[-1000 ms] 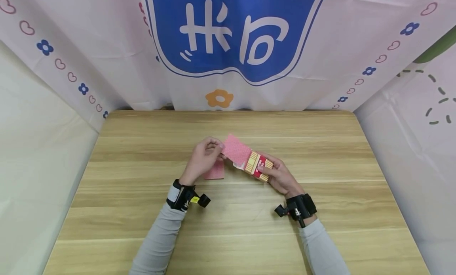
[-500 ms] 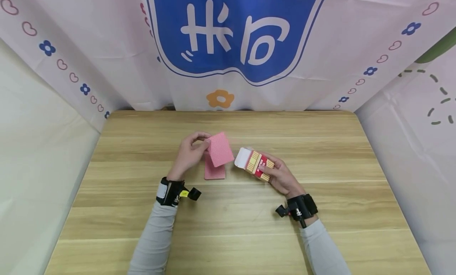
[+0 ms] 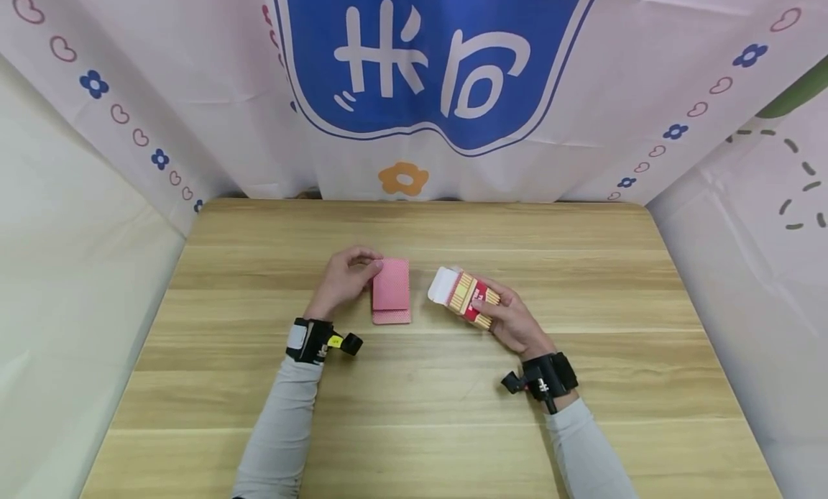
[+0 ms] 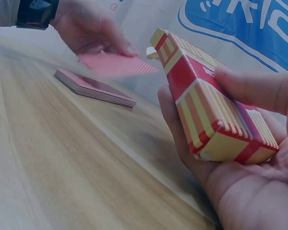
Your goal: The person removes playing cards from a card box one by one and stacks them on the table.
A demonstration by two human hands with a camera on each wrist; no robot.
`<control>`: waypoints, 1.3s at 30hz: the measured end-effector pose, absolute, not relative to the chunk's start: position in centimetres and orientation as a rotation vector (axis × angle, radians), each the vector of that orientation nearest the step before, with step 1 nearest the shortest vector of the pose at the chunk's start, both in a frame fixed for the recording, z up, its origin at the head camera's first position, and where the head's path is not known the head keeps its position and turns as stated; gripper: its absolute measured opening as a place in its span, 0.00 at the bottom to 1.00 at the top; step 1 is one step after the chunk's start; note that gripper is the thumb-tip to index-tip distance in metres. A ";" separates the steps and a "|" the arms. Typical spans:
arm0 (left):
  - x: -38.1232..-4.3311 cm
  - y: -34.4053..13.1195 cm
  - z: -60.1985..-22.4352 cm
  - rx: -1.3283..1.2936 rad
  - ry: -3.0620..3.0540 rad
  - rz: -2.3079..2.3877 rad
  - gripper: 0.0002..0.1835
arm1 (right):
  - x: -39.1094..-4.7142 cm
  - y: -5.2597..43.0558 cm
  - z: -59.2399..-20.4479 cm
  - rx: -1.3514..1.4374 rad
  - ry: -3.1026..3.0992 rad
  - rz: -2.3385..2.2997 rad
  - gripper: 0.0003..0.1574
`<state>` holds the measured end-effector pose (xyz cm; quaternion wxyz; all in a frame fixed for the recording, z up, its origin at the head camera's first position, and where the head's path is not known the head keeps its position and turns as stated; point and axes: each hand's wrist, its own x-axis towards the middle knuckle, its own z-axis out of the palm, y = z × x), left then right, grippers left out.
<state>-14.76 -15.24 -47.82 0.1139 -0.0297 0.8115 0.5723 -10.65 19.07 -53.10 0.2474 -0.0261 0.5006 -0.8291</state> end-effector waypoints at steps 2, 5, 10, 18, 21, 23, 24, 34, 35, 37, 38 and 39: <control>-14.8 -15.3 -48.2 -0.060 2.420 1.621 0.15 | -10.7 19.0 -53.2 -0.070 1.361 -2.264 0.36; -14.9 -15.3 -48.8 -0.009 2.506 1.539 0.13 | -10.6 19.0 -53.3 -0.075 1.365 -2.264 0.36; -14.7 -15.0 -49.2 0.027 2.602 1.405 0.11 | -10.6 19.0 -53.5 -0.091 1.360 -2.264 0.35; -14.5 -14.7 -49.5 0.051 2.648 1.296 0.09 | -10.7 19.0 -53.4 -0.102 1.361 -2.257 0.34; -14.5 -14.7 -49.5 0.051 2.653 1.273 0.08 | -10.7 19.0 -53.4 -0.109 1.365 -2.253 0.34; -14.5 -14.7 -49.5 0.050 2.654 1.260 0.08 | -10.7 19.0 -53.3 -0.114 1.367 -2.252 0.34; -14.5 -14.7 -49.4 0.055 2.655 1.250 0.08 | -10.7 19.0 -53.3 -0.109 1.368 -2.251 0.34; -14.5 -14.5 -49.6 0.082 2.681 1.189 0.09 | -10.7 19.0 -53.1 -0.090 1.356 -2.248 0.36; -14.5 -14.5 -49.6 0.080 2.681 1.189 0.09 | -10.7 19.0 -53.1 -0.089 1.358 -2.247 0.36; -14.5 -14.4 -49.5 0.075 2.679 1.189 0.08 | -10.8 19.0 -53.2 -0.085 1.360 -2.248 0.36; -14.5 -14.4 -49.5 0.074 2.678 1.189 0.08 | -10.8 19.0 -53.2 -0.084 1.361 -2.249 0.36; -14.4 -14.4 -49.5 0.075 2.677 1.188 0.09 | -10.7 19.0 -53.2 -0.084 1.361 -2.249 0.36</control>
